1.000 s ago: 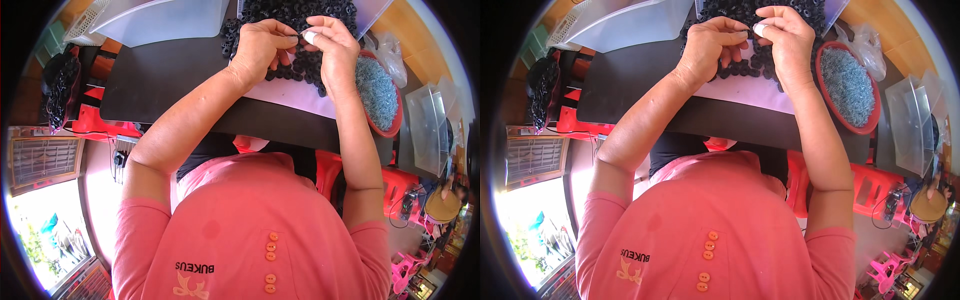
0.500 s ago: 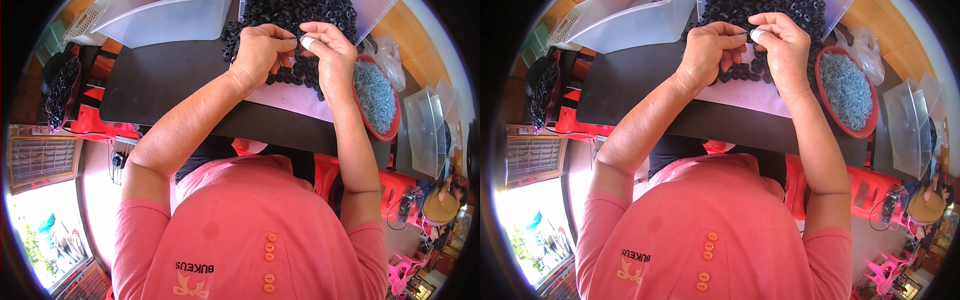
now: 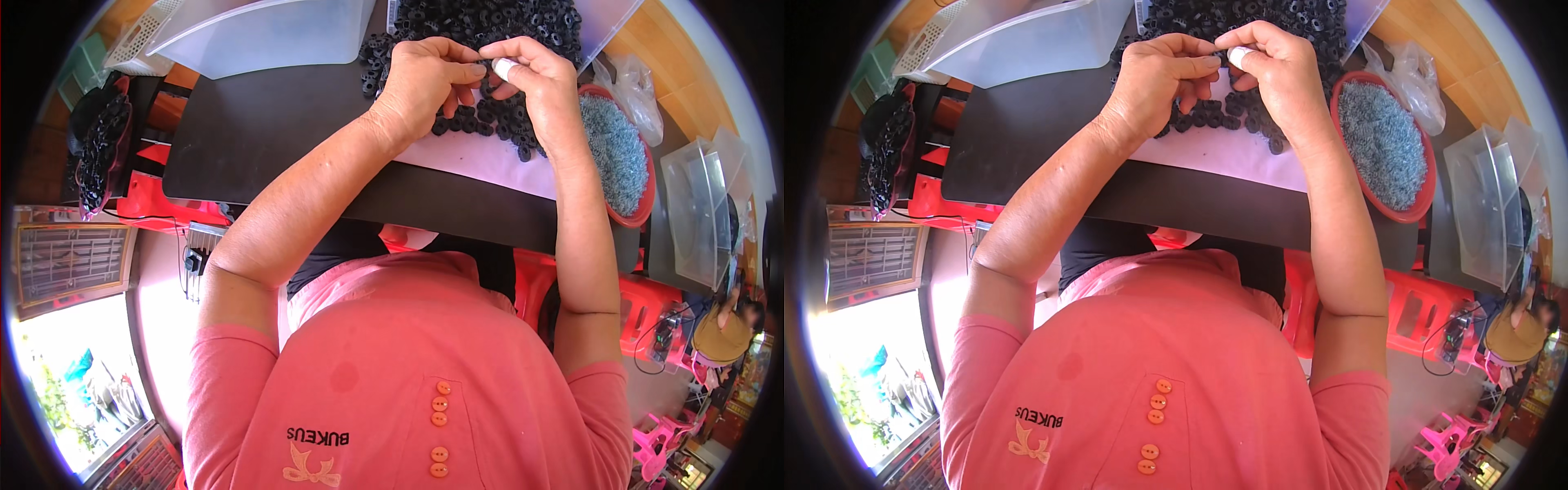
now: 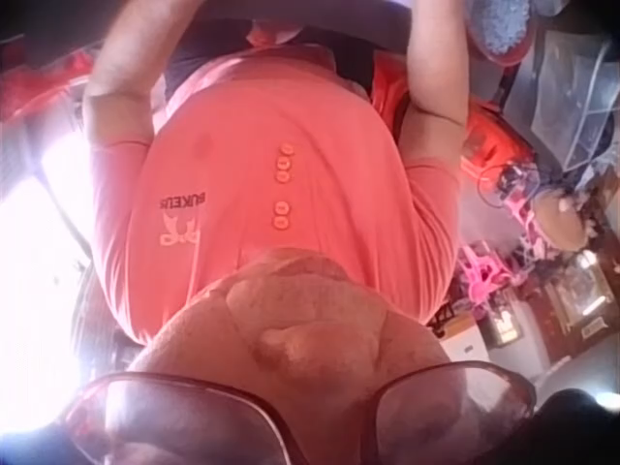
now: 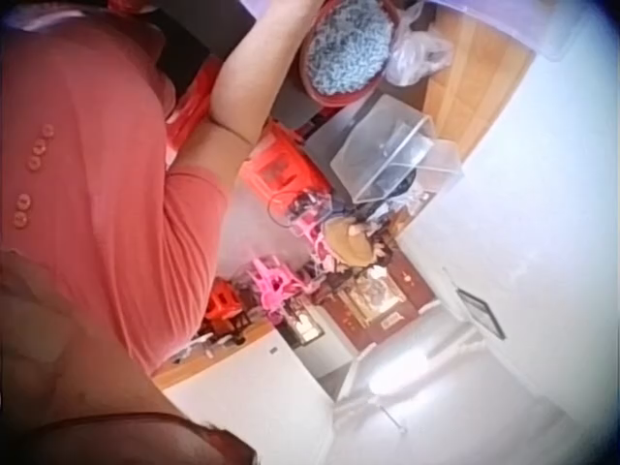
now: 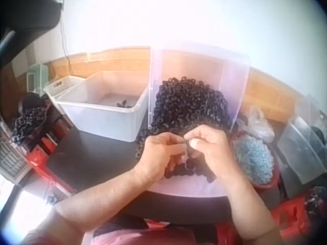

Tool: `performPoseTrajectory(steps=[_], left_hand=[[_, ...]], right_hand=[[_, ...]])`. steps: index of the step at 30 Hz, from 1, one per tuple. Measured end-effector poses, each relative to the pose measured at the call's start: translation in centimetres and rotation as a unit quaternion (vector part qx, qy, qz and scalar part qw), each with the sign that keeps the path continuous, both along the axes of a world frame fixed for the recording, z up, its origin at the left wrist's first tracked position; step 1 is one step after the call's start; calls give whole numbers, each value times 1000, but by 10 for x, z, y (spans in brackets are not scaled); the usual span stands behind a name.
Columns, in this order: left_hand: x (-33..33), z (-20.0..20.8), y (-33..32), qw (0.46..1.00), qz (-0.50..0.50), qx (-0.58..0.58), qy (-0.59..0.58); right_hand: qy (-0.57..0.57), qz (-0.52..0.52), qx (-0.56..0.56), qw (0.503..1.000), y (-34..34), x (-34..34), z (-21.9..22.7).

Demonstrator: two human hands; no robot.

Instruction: The recorder is manually inserting small blue beads into black rubber or plastic rings at a workstation.

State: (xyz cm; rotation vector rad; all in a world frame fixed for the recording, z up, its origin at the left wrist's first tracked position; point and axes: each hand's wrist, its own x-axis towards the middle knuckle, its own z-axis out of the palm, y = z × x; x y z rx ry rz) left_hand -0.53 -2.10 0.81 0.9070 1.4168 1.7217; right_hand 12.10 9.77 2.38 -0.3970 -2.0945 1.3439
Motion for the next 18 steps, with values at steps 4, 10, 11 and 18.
performPoseTrajectory(steps=[4,10,11,18], left_hand=[[-1,-1,1,1000,-10,-9,-11],[-1,2,0,999,-18,-24,-18],[-1,2,0,999,-18,-24,-18],[1,0,0,999,1,-18,27]], right_hand=[[-10,-2,-3,1000,2,3,3],[-46,24,-29,998,4,6,7],[-44,24,-37,998,4,5,6],[-40,-6,17,999,-4,2,3]])
